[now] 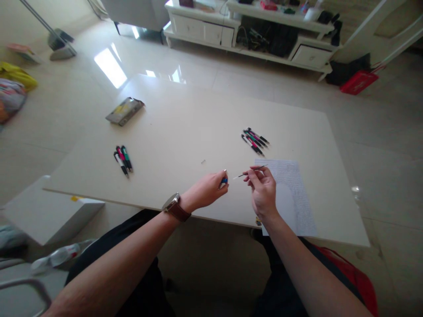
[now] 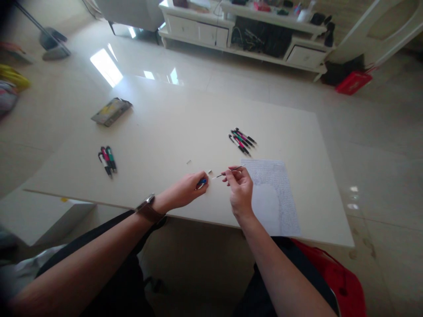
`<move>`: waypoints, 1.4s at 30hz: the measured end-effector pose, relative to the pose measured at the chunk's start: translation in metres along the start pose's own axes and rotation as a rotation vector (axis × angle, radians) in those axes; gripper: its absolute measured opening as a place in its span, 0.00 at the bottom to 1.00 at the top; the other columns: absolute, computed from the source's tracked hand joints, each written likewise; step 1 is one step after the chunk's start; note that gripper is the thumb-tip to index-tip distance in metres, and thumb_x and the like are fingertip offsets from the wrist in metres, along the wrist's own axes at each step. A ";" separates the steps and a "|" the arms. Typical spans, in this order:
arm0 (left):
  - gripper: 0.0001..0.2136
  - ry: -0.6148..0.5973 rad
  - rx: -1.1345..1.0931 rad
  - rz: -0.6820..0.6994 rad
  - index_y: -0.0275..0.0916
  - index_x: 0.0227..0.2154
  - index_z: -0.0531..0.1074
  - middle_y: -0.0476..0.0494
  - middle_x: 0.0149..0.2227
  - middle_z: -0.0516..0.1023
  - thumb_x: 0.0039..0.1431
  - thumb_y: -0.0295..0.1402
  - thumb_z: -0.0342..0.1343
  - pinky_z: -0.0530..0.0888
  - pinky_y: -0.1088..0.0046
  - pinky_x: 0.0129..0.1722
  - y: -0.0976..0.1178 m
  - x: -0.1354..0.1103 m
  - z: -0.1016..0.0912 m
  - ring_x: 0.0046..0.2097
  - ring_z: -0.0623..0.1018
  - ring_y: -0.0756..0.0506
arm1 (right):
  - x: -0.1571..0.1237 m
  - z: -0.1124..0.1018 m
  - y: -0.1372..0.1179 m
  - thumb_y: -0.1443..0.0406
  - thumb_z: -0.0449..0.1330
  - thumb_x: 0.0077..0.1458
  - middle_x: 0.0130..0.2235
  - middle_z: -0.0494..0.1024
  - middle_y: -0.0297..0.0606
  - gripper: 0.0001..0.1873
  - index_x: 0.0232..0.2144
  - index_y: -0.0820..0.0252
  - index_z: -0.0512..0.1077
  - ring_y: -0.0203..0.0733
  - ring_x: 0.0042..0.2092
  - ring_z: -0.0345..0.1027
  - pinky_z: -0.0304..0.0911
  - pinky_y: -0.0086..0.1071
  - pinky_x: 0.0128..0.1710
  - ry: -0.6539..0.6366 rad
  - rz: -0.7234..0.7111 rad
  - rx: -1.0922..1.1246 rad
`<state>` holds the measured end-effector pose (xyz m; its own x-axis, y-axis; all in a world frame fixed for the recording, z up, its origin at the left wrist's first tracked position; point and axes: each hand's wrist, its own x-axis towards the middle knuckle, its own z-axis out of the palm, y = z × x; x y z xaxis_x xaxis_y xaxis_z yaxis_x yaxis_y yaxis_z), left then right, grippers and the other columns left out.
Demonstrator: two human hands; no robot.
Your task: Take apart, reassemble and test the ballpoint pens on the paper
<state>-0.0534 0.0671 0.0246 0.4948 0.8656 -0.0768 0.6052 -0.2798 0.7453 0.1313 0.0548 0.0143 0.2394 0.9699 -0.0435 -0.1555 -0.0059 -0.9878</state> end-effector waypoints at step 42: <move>0.09 0.082 -0.127 -0.178 0.40 0.40 0.70 0.48 0.30 0.77 0.57 0.34 0.57 0.60 0.74 0.28 -0.001 -0.002 0.004 0.28 0.70 0.49 | -0.008 0.013 0.014 0.53 0.74 0.42 0.37 0.79 0.37 0.27 0.43 0.58 0.76 0.38 0.34 0.69 0.65 0.33 0.33 -0.309 0.185 -0.242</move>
<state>-0.0528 0.0637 0.0218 0.3315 0.9290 -0.1646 0.5925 -0.0693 0.8026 0.1151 0.0498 0.0032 -0.0752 0.9742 -0.2130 0.0696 -0.2080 -0.9757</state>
